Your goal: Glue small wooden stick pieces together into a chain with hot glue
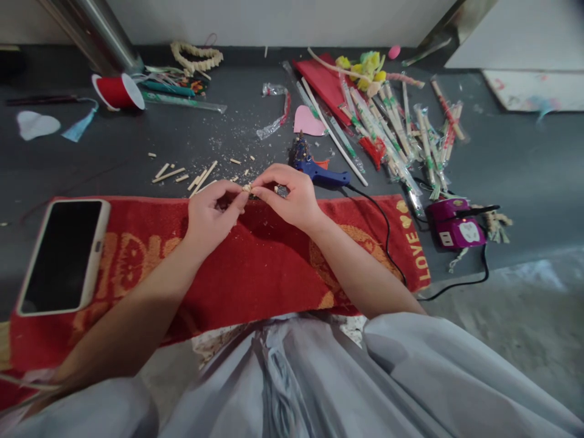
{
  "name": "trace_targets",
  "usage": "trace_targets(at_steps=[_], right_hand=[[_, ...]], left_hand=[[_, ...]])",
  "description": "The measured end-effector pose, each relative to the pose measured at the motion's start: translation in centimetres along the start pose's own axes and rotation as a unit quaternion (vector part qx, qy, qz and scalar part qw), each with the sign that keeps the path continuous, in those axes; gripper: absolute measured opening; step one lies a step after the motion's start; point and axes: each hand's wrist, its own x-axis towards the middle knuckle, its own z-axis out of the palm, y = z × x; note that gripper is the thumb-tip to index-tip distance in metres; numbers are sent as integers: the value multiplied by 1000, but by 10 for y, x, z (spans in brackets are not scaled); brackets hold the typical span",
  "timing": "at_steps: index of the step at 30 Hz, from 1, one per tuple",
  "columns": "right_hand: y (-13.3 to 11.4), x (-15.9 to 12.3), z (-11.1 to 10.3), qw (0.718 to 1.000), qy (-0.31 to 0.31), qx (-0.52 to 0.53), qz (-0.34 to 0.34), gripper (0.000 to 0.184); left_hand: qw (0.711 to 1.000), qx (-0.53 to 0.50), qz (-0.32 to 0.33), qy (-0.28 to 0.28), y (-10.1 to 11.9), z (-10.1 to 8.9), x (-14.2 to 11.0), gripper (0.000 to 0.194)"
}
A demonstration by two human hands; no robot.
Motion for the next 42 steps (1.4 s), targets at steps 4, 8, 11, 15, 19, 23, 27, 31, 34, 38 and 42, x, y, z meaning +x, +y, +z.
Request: trace_targets(at_steps=[4,8,11,15,19,23,27,31,34,38,42], right_hand=[[-3,0,1,999,8,13,43,28],[-4,-1,0,997,3,18,78,29],[-4,0,-1,995,-8,32,94,30],[-3,1,-3,991,-20,60,114,31],[-3,2,-6,987,-35,86,130,20],[-3,3,-7,983,-44,107,139,21],[0,2,-8,983,-45,111,137,28],[2,1,-8,984,-38,112,134,36],[3,2,-10,984,-35,120,130,38],[5,3,-13,986,-5,106,130,33],[8,6,-22,991,50,23,125,19]], left_hand=[[998,35,50,9,-4,0,-1,9],[987,121,106,15,-2,0,-1,10],[984,140,110,2,1,-1,-1,11],[989,120,84,-11,2,-2,-1,10],[996,76,43,-18,2,-2,-1,8],[1000,21,9,-19,3,-1,0,6],[1000,3,-13,-20,3,-1,0,5],[1000,-8,-11,-17,3,-1,1,5],[1000,-22,-11,-19,3,-1,1,4],[998,-30,-44,-18,2,-1,2,3],[997,-38,-68,-15,-1,-1,1,4]])
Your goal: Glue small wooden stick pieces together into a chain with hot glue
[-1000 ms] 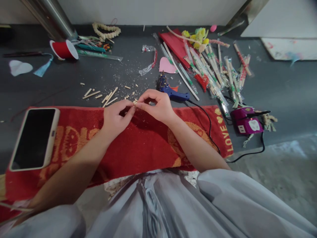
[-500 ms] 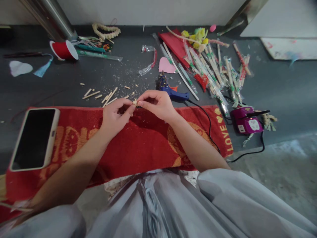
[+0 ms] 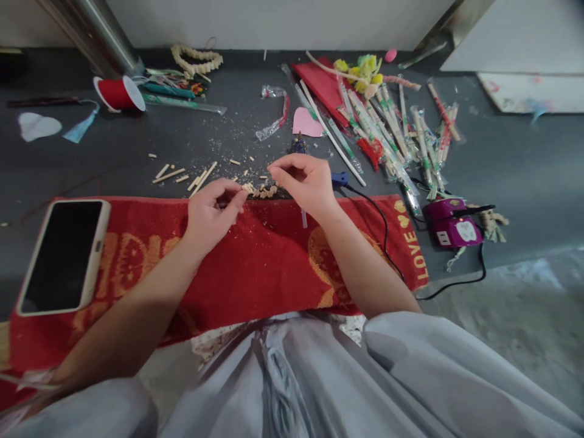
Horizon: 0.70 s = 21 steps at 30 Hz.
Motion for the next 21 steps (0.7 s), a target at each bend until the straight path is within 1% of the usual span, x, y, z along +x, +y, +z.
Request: trace_targets(at_steps=[3,5,7,11,14,15,16,17,19,20,21], right_hand=[[-3,3,-9,996,33,-82,-16,12],[-7,3,-15,991,36,-130,-18,10],[-10,3,-21,984,12,-179,-6,10],[-11,0,-31,953,-80,-292,18,15],[-10,-2,-35,927,-109,-359,22,28],[-10,-3,-35,921,-112,-372,22,31],[-11,-3,-34,919,-114,-376,22,30],[-13,-3,-33,920,-119,-372,19,24],[-17,-3,-29,932,-139,-334,-1,8],[-19,-3,-26,940,-150,-306,-19,5],[-22,-3,-23,948,-160,-273,-41,7]], left_hand=[[1000,9,-2,5,-3,0,-1,4],[999,33,10,13,-5,0,-1,5],[997,68,32,20,-5,0,-1,8],[991,108,69,25,-3,-1,0,9],[988,126,86,26,-2,-1,0,8],[986,136,93,26,-1,-1,-1,8],[984,147,101,25,-1,-1,-1,7],[981,158,109,25,-1,-1,-2,8],[975,178,129,30,0,-2,-2,8],[972,186,143,32,0,-2,-3,9],[968,194,157,34,0,-2,-3,10]])
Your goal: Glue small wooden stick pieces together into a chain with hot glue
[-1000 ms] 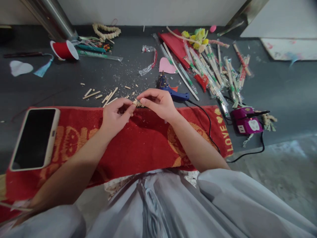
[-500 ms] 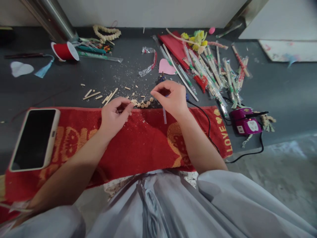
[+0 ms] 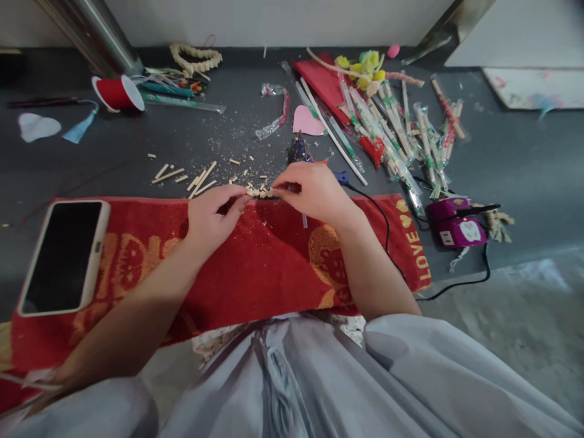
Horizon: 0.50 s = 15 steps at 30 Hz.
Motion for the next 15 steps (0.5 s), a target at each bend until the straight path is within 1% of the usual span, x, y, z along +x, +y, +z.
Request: trace_targets(at_steps=[3,7,10,13,15], right_hand=[[-9,1,5,994,23,73,-81,11],[-12,0,11,981,43,120,-145,17],[-11,0,12,977,47,129,-162,18],[-10,0,14,980,50,116,-155,18],[-10,-1,16,981,56,113,-149,21]], left_hand=[[999,27,36,-1,-1,-1,-2,15],[997,51,50,-19,-3,-1,-4,20],[997,56,52,-28,-3,-2,-5,21],[997,59,29,-40,-2,-2,-5,22],[998,53,21,-36,-1,-1,-5,22]])
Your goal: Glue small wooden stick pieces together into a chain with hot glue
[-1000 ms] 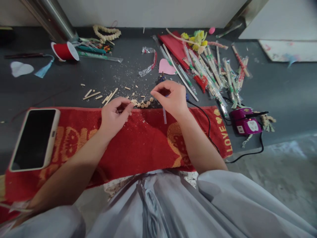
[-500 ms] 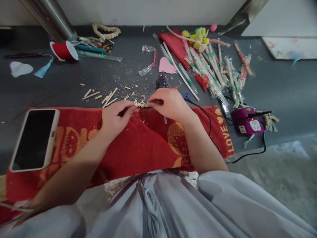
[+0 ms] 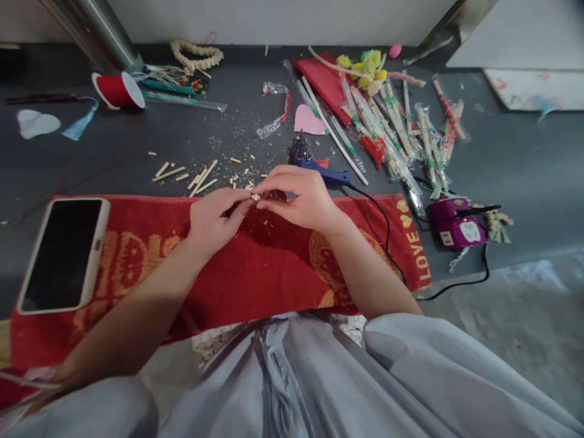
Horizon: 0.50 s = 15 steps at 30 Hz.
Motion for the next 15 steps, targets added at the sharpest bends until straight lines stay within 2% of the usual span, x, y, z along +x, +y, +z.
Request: trace_targets(at_steps=[9,15], right_hand=[[-3,1,6,997,36,42,55,31],[-1,0,8,998,32,37,26,27]], left_hand=[[999,-20,10,25,2,1,2,18],[999,-26,-22,22,4,0,2,17]])
